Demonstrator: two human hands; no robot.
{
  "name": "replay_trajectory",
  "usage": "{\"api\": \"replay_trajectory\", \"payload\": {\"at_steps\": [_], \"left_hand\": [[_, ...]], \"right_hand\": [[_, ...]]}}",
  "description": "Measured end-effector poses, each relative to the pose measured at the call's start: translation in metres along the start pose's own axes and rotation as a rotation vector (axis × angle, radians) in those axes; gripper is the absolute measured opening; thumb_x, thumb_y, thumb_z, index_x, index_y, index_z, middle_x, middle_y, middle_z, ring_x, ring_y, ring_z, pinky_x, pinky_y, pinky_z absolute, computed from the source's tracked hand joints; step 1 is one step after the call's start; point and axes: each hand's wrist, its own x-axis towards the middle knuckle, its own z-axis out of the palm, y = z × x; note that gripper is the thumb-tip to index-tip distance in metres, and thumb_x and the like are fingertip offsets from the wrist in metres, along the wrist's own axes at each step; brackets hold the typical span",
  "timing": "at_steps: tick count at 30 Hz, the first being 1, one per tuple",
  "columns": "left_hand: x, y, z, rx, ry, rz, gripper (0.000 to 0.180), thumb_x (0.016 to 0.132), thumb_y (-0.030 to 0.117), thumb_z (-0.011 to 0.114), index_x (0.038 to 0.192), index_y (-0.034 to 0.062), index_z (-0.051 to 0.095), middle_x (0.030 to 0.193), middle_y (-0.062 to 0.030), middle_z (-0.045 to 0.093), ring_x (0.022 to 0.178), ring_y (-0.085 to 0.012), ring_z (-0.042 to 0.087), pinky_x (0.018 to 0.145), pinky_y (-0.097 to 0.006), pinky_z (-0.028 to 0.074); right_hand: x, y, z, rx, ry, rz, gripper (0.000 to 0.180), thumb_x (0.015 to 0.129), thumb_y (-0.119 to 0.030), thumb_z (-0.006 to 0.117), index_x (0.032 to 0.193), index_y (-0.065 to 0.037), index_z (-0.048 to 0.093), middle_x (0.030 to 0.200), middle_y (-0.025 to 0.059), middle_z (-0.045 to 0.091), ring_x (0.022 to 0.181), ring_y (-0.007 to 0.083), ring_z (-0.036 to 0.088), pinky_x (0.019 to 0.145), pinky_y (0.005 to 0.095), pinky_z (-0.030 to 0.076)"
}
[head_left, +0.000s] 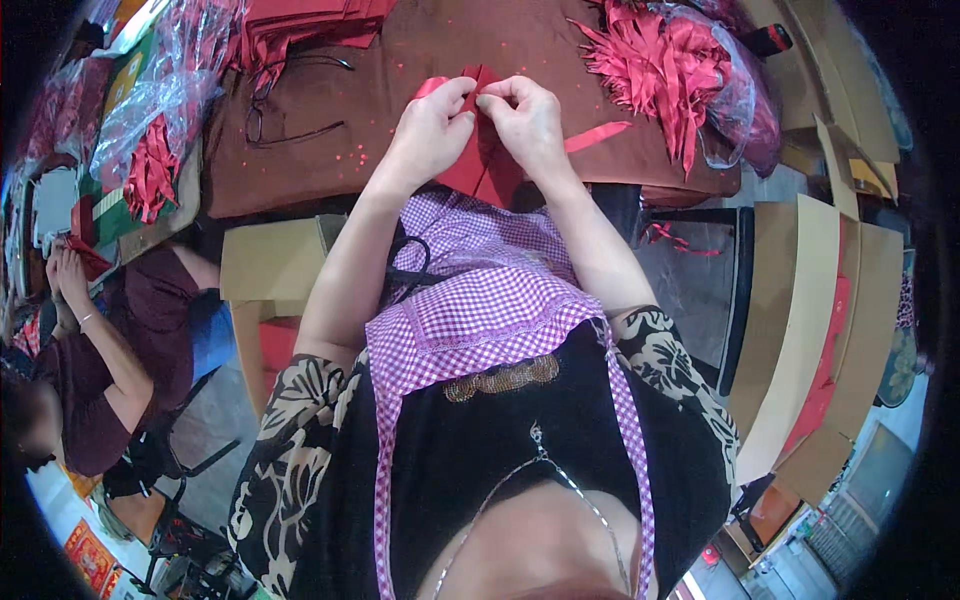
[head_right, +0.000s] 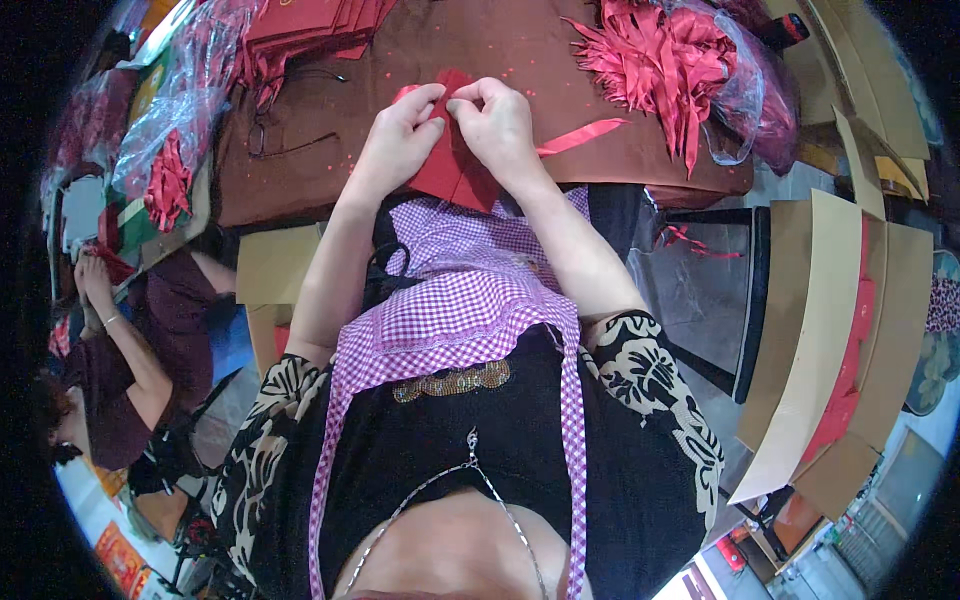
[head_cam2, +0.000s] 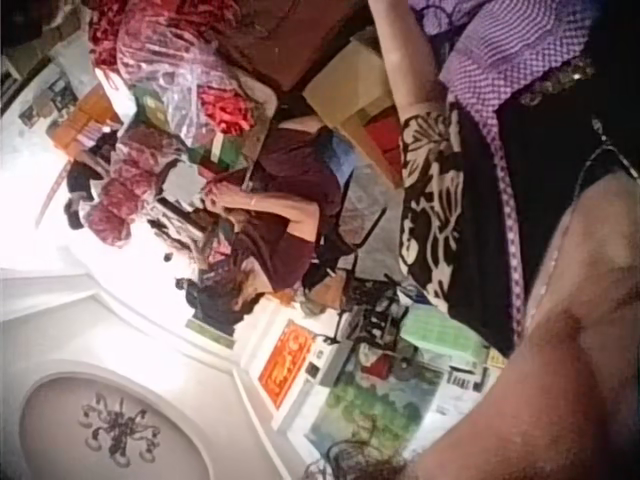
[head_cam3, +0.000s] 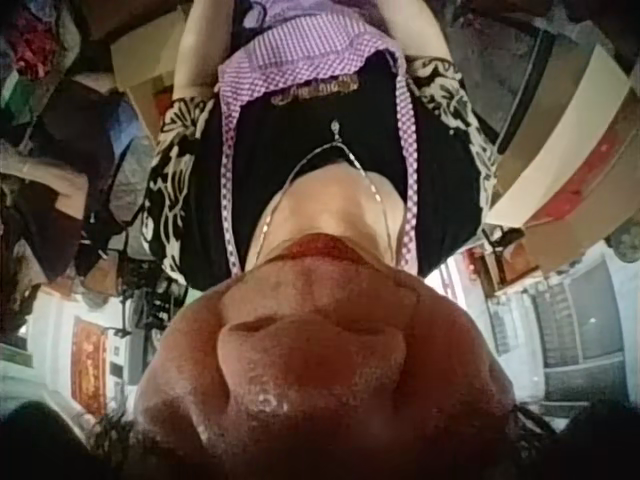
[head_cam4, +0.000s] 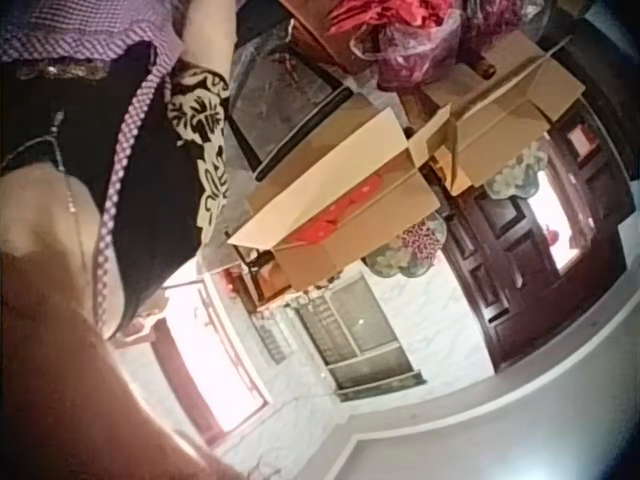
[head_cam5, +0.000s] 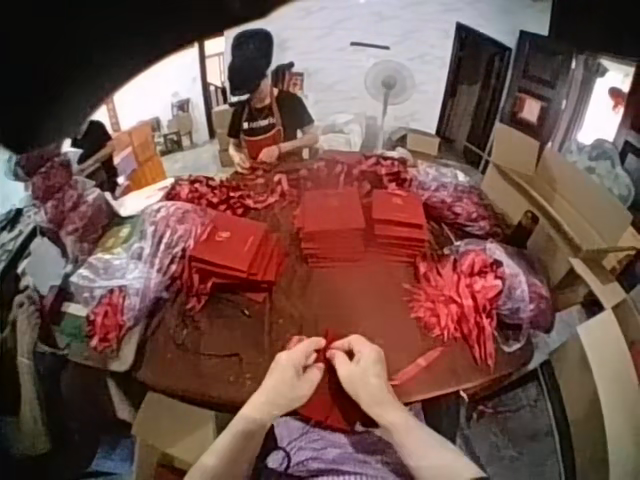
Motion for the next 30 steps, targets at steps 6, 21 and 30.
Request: {"api": "replay_trajectory", "payload": {"at_steps": [6,21,30], "left_hand": [[-0.002,0.003,-0.002,0.083,0.000,0.047,0.037,0.078,0.007,0.058,0.114,-0.0023,0.056,0.073,-0.0134,0.059,0.066,-0.0190,0.056,0.064,-0.034,0.047],[-0.002,0.005,-0.019,-0.471,-0.231,-0.212,0.029,0.090,0.008,0.052,0.116,-0.0028,0.057,0.083,0.0013,0.060,0.073,-0.0047,0.053,0.065,-0.020,0.045],[-0.001,0.003,-0.004,0.050,0.017,0.130,0.016,0.087,0.009,0.055,0.098,-0.0014,0.060,0.079,-0.0201,0.063,0.074,-0.0249,0.065,0.066,-0.033,0.049]], "right_hand": [[-0.005,-0.011,-0.003,-0.067,0.045,-0.145,0.019,0.077,-0.011,0.069,0.089,0.002,0.063,0.078,0.0147,0.067,0.070,0.0189,0.065,0.065,0.0308,0.051],[-0.010,-0.007,-0.021,-0.283,0.035,-0.450,0.007,0.075,-0.010,0.064,0.077,-0.004,0.062,0.077,0.0078,0.063,0.076,0.0237,0.060,0.078,0.0352,0.040],[-0.002,-0.013,-0.032,-0.162,-0.127,-0.502,0.013,0.075,-0.010,0.065,0.087,-0.005,0.063,0.080,0.0087,0.062,0.085,0.0249,0.060,0.082,0.0365,0.042]]}}
